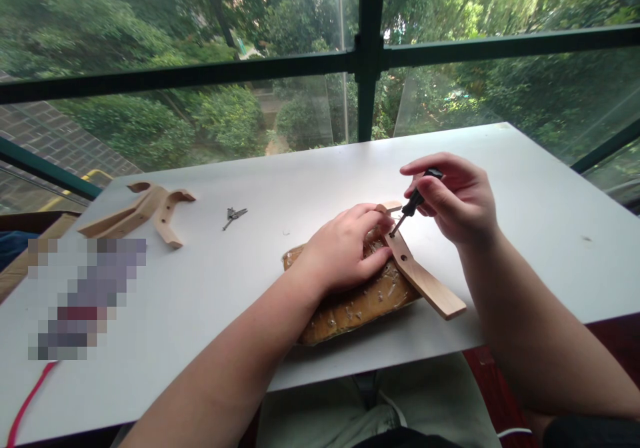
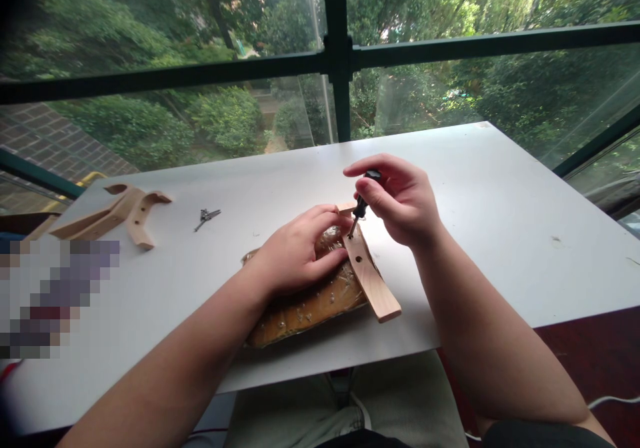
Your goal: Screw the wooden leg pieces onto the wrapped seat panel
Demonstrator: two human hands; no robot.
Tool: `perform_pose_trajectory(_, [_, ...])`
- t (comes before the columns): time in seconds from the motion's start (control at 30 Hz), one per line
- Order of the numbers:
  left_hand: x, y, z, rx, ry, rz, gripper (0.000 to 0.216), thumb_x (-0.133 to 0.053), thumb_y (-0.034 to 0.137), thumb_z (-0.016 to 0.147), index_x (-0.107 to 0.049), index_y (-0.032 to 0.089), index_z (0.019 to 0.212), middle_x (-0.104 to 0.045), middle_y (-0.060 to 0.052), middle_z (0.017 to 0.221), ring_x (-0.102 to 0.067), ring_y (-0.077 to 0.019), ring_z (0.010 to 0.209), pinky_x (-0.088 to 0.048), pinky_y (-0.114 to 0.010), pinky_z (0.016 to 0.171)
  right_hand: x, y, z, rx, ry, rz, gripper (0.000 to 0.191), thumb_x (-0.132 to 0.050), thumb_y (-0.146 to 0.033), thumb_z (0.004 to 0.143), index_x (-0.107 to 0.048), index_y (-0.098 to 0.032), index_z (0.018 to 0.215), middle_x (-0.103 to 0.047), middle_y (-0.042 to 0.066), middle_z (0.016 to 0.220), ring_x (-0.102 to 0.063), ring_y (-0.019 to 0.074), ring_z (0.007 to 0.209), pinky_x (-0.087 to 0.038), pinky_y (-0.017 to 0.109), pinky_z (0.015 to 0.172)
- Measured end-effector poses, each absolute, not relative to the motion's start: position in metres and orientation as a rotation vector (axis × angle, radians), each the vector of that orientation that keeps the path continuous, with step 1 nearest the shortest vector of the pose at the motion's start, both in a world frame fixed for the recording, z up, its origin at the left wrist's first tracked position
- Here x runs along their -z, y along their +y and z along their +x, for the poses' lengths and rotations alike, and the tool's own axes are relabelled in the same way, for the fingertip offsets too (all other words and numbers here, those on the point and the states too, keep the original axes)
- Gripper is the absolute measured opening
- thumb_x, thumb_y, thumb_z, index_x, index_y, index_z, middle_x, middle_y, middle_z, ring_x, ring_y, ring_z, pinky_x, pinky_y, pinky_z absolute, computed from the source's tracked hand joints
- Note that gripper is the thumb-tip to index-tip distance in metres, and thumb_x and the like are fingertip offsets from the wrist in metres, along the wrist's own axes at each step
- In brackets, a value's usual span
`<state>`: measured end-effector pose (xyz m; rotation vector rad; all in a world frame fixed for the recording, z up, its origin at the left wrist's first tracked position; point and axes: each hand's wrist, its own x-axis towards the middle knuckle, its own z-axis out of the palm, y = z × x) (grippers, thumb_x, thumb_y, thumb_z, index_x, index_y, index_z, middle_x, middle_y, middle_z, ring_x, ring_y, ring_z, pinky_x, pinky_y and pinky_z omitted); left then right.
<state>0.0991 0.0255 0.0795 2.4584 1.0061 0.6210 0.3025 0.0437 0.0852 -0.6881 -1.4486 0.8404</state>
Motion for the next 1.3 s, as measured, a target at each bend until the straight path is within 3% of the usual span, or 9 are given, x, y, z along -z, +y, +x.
perform_pose_trajectory(0.33, [-0.0783,0.0240,0.0975,-0.637,1.052,2.432,0.044,-0.059,0.030,0.087,-0.055,0.025,0.131,-0.047,-0.006,0.145,-0.055,-0.0236,0.125,-0.047,-0.038,0.109,-0.0902,0.0435,0.3026,-0.841,-1.498,-0.645,0.018,-0.077,-0.036,0.080,-0.070,-0.019,0.082,-0.060,0.003,0.075,-0.043,0.0085,0.049,-0.028,0.027,0.040])
perform_pose_trajectory(0.73, [-0.0759,0.0271,0.0982,-0.664,0.993,2.466,0.044,-0.059,0.024,0.086,-0.055,0.023,0.129,-0.053,-0.006,0.140,-0.051,-0.0229,0.129,-0.043,-0.037,0.113,-0.0853,0.0464,0.3051,-0.919,-1.464,-0.587,0.020,-0.068,-0.031,0.087,-0.055,-0.021,0.074,-0.061,0.003,0.079,-0.047,0.0099,0.051,-0.025,0.026,0.038])
perform_pose_trajectory(0.83, [-0.0761,0.0268,0.0981,-0.678,0.994,2.464,0.042,-0.059,0.024,0.085,-0.055,0.022,0.127,-0.053,-0.006,0.139,-0.052,-0.0232,0.127,-0.044,-0.037,0.111,-0.0855,0.0455,0.3037,-0.959,-1.458,-0.619,0.013,-0.061,-0.032,0.092,-0.062,-0.021,0.087,-0.068,0.004,0.078,-0.044,0.0095,0.047,-0.023,0.027,0.039])
perform_pose_trajectory(0.93, [-0.0763,0.0266,0.0980,-0.682,0.997,2.466,0.037,-0.059,0.025,0.086,-0.056,0.022,0.123,-0.055,-0.006,0.137,-0.054,-0.0229,0.125,-0.045,-0.037,0.110,-0.0853,0.0445,0.3038,-0.994,-1.483,-0.619,0.016,-0.058,-0.032,0.095,-0.066,-0.020,0.099,-0.065,0.002,0.063,-0.040,0.0093,0.042,-0.020,0.026,0.039])
perform_pose_trajectory(1.1, [-0.0758,0.0270,0.0983,-0.686,0.988,2.463,0.037,-0.060,0.025,0.086,-0.057,0.021,0.123,-0.055,-0.007,0.136,-0.054,-0.0230,0.124,-0.045,-0.037,0.109,-0.0864,0.0414,0.3038,-1.061,-1.435,-0.558,0.019,-0.057,-0.033,0.092,-0.067,-0.017,0.086,-0.057,0.002,0.060,-0.046,0.0112,0.049,-0.026,0.026,0.043])
perform_pose_trajectory(1.3, [-0.0758,0.0271,0.0985,-0.684,0.984,2.457,0.037,-0.059,0.024,0.086,-0.056,0.022,0.123,-0.056,-0.006,0.135,-0.055,-0.0221,0.122,-0.045,-0.036,0.108,-0.0898,0.0387,0.3060,-1.184,-1.418,-0.552,0.024,-0.055,-0.036,0.084,-0.067,-0.016,0.091,-0.061,0.007,0.070,-0.051,0.0160,0.059,-0.029,0.028,0.046])
